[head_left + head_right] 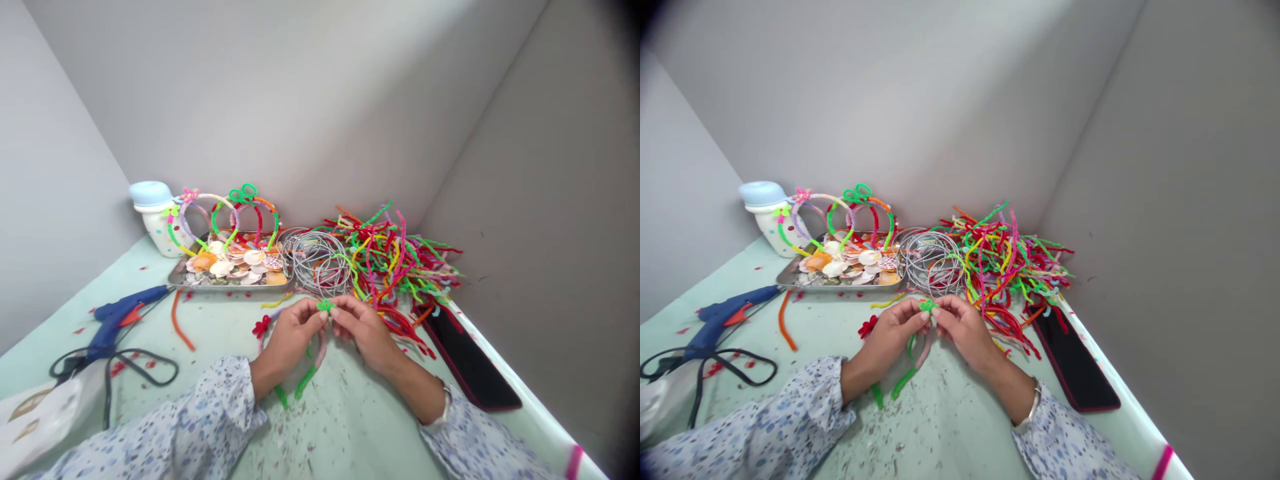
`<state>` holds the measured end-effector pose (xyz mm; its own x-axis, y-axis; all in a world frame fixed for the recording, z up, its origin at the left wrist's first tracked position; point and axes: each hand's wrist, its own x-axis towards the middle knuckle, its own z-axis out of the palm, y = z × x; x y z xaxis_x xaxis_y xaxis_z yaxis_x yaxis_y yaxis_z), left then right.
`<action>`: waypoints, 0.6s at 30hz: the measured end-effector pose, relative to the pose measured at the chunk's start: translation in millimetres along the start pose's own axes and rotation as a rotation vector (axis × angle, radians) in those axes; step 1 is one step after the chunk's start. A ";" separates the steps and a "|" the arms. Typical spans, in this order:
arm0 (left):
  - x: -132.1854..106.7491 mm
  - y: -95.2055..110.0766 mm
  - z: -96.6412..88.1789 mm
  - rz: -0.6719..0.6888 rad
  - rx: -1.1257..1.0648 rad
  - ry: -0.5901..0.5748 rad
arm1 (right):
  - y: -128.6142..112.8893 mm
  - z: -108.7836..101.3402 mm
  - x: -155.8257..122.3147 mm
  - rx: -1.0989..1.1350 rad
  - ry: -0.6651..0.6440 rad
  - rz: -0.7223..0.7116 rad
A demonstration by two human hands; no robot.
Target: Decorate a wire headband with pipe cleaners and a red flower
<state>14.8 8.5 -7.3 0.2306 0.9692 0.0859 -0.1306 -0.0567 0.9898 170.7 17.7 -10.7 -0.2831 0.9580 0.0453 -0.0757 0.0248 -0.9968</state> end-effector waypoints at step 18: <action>-5.9 9.1 2.2 0.002 -0.043 -0.075 | 6.3 -4.3 4.4 0.208 -0.010 0.096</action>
<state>14.3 1.7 1.5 0.3013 0.9485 0.0979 -0.1722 -0.0469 0.9840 173.1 23.3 -17.1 -0.3080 0.9502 -0.0469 -0.2430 -0.1263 -0.9618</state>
